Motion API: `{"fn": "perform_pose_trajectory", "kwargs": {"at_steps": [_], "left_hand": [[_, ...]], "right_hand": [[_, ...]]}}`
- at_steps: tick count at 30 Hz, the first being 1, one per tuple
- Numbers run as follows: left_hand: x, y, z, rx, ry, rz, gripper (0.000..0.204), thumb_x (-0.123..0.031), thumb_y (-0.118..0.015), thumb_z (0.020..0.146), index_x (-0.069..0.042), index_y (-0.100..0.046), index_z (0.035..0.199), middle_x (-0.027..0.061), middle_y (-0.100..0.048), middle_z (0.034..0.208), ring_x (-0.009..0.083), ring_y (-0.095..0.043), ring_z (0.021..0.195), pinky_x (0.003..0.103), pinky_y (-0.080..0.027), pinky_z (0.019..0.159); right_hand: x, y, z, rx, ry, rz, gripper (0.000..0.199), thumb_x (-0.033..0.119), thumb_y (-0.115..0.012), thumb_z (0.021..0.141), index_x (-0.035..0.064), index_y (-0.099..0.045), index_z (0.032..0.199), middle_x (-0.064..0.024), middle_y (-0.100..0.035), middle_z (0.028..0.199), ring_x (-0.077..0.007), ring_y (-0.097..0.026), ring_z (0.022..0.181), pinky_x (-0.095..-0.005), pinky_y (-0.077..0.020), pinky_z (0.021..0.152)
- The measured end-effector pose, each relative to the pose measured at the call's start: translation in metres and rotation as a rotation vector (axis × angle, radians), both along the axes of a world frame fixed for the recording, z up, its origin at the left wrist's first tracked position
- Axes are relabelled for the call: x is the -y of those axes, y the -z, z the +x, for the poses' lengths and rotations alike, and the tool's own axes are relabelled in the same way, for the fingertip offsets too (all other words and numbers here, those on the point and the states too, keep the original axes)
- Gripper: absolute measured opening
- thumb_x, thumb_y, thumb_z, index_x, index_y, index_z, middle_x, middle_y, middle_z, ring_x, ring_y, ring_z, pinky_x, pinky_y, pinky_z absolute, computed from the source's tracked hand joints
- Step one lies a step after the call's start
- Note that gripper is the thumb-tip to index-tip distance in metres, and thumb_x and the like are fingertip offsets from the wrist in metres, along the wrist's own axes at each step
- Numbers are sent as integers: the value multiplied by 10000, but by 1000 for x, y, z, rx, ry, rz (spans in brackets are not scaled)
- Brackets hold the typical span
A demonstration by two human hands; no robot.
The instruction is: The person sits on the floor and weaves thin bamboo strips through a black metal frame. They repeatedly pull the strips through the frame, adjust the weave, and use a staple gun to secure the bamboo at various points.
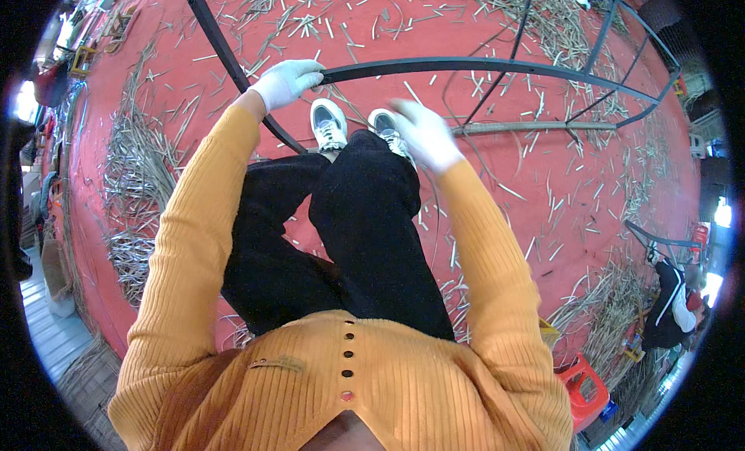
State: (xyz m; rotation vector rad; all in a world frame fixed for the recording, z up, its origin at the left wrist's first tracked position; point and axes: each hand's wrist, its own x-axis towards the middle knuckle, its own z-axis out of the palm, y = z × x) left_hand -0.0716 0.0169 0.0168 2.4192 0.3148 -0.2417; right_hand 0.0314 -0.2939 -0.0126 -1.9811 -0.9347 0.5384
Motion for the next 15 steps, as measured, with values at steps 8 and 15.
{"fn": "perform_pose_trajectory", "kwargs": {"at_steps": [8, 15], "left_hand": [[16, 6, -12, 268, -34, 214, 311, -293, -572, 971, -168, -656, 1243, 95, -721, 1079, 302, -686, 1002, 410, -536, 833], [20, 12, -9, 407, -99, 245, 279, -270, -625, 932, -176, -700, 1184, 80, -724, 1060, 309, -694, 950, 406, -545, 796]], "right_hand": [[-132, 58, 5, -701, -147, 111, 323, 253, -550, 1015, -38, -666, 1090, -63, -693, 924, -127, -642, 772, -291, -512, 734], [-103, -20, -16, -661, -5, -51, 300, 232, -544, 1041, 0, -671, 897, -65, -677, 863, -147, -618, 770, -311, -498, 752]]}}
